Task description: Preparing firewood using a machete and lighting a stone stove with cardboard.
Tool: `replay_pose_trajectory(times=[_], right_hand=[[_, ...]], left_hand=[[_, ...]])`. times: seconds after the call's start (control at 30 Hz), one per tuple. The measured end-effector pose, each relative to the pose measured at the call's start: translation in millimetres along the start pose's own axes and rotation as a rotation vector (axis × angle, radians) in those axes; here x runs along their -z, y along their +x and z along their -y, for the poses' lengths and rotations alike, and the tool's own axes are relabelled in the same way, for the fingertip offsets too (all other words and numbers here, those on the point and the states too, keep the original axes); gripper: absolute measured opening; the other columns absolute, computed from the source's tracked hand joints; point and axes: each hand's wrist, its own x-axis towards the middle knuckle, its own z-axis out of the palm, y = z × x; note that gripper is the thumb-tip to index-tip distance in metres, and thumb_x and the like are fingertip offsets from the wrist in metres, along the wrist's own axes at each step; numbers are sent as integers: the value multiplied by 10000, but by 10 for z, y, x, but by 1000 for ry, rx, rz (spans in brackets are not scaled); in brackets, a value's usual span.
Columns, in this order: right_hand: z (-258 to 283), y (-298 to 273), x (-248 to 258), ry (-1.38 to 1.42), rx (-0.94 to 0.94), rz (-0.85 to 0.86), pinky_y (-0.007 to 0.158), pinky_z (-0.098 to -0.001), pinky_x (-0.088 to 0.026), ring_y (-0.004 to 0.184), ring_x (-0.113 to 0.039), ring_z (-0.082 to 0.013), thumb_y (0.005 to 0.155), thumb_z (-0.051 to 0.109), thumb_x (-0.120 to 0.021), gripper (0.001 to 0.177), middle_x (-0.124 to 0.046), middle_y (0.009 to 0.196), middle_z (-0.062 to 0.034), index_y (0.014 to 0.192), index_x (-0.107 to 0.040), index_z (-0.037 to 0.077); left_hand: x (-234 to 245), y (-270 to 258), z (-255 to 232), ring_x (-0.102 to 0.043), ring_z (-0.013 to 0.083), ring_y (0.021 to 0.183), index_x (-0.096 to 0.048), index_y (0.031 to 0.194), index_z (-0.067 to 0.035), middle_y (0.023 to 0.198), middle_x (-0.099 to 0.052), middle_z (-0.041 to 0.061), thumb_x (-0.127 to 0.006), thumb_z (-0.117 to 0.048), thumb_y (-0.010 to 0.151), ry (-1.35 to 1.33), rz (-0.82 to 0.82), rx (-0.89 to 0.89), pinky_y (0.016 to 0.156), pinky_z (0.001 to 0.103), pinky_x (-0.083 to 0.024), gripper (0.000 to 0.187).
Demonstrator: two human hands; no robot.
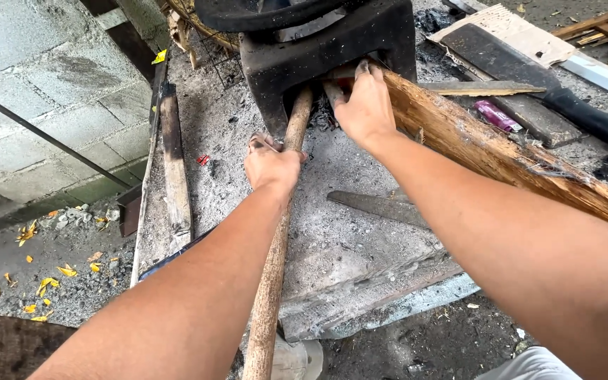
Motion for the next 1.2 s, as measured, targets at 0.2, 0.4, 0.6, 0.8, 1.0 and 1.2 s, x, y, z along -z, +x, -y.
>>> replay_pose_trajectory(times=[0.2,0.4,0.6,0.8,1.0,1.2], right_hand=[[-287,178,-210,-39,262,22,1176,-460,-237,1443,-212,-526,904,117,-704,484,-321,1518,-344,1332,-596,-81],[-386,-137,-330,34,173,-94,1162,-401,-398,1371,-490,-434,804,5,-627,496,-445,1482,-342,1275,-604,-149],[-195,-27,-190,-183,15,130,1078,-428,-473,1226,-589,-410,833,124,-715,332,-575,1313,-308,1079,-695,-97],[-93,-74,-57,-478,-62,244,910,-446,-557,1116,-668,-363,866,365,-796,486,-649,1232,-221,1139,-640,-7],[-278,40,-171,-477,2,158,864,-461,-576,1043,-701,-379,870,313,-794,406,-708,1085,-221,1081,-654,-5],[-238,65,-239,-455,-45,149,863,-461,-577,1029,-703,-387,861,245,-780,340,-713,1065,-227,1065,-652,4]], left_hand=[[-12,18,16,-681,200,911,-551,1024,-114,991,-686,67,-894,-185,735,-30,8,5,895,357,-562,454],[-36,43,42,-684,192,944,-562,1023,-104,1009,-695,63,-913,-181,708,-42,-36,-19,918,343,-542,478],[8,9,-9,-683,201,945,-563,1031,-103,1027,-686,78,-902,-200,739,7,-16,2,914,343,-542,458],[34,-31,-51,-678,195,924,-558,1018,-112,1018,-680,83,-867,-167,770,-8,14,14,890,349,-549,400],[22,-17,-40,-685,195,925,-576,1024,-121,1025,-694,74,-835,-143,789,-21,7,4,892,349,-558,350],[15,87,-140,-687,219,1013,-585,1085,-93,1092,-694,87,-859,-137,742,-48,-66,-122,947,341,-534,441]])
